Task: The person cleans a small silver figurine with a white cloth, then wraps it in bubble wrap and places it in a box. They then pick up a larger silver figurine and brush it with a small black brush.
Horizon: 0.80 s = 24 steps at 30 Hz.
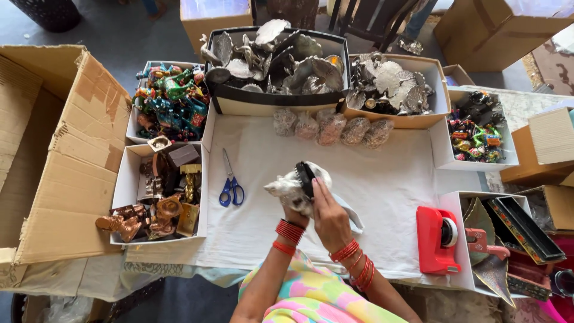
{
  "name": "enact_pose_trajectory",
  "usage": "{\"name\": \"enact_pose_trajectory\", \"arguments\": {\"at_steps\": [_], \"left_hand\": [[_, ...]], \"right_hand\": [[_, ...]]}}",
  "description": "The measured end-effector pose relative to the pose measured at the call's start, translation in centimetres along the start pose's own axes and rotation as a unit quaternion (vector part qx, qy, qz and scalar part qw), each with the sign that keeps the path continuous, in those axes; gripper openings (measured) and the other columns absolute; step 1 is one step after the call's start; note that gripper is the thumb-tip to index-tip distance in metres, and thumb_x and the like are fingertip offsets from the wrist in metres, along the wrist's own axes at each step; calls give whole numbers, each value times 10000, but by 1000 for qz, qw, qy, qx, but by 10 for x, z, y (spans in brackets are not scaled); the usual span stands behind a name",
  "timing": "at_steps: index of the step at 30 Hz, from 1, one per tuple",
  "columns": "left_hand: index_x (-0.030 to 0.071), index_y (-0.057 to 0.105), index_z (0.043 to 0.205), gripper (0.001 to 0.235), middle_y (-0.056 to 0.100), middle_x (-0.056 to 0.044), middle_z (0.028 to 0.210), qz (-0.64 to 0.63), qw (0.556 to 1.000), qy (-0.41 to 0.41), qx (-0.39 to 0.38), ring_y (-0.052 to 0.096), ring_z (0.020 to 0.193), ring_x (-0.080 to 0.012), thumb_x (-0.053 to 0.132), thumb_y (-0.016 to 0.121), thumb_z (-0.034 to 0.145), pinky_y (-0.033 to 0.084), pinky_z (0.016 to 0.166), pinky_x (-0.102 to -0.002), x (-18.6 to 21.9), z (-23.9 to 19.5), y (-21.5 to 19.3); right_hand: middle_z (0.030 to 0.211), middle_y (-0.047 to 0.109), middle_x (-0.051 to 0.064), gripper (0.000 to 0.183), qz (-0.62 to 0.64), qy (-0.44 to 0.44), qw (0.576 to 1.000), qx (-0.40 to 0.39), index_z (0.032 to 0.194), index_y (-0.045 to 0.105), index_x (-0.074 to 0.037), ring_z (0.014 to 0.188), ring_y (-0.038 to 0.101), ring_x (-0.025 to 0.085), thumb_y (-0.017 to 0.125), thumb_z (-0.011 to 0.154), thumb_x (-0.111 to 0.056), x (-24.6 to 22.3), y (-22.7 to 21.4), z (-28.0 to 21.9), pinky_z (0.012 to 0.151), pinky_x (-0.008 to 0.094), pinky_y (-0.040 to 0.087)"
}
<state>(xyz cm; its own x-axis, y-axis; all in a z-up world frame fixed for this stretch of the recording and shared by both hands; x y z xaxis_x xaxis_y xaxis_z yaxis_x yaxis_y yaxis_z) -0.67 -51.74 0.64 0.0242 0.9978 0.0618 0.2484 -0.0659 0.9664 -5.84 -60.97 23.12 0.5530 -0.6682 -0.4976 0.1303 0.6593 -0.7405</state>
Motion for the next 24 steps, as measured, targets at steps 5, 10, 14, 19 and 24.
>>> {"name": "enact_pose_trajectory", "arguments": {"at_steps": [5,10,14,19,24], "left_hand": [[150,561,1408,648,666,-45,1329,49,999,4,23,643,1194,-241,641,410,1013,532,1025,-403,-2,4,1],[135,571,1355,698,687,-64,1260,38,999,1,39,659,1138,-257,683,378,969,549,989,-411,19,-14,42],[149,571,1372,704,679,-56,1285,32,998,-24,42,652,1154,-247,696,370,978,538,1007,-399,2,-10,17],[145,565,1425,669,657,-66,1348,63,998,-31,-2,625,1198,-249,660,402,1030,511,1048,-407,4,0,-3],[137,565,1374,718,658,-75,1318,25,999,-15,30,639,1193,-268,703,381,972,527,1036,-427,30,-19,49]], "right_hand": [[1464,555,235,517,-18,-4,1000,21,1453,504,20,1099,681,409,590,944,-13,-2,-2,5,874,431,590],[1453,556,239,517,10,20,1000,-1,1446,518,4,1130,672,414,587,934,-10,6,8,-29,884,444,572],[1461,556,237,492,26,10,1000,3,1443,517,-3,1177,643,424,575,955,7,-2,-4,0,921,438,568],[1462,543,236,488,17,-9,1000,24,1455,497,19,1192,631,433,571,973,15,-8,-8,8,948,438,561],[1471,544,237,511,36,-6,999,-12,1440,515,3,1178,657,412,577,933,20,-7,-5,-36,881,412,578]]}}
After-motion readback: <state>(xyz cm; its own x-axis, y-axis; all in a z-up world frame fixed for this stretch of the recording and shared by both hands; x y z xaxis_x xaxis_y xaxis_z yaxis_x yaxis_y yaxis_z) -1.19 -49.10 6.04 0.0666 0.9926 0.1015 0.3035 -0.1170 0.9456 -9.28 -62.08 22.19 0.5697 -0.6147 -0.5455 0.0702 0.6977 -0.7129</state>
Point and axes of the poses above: each hand's wrist, its own z-axis towards the middle knuckle, its own y-axis out of the palm, x = y × z, the point moved 2 cm from there along z, towards the middle knuckle
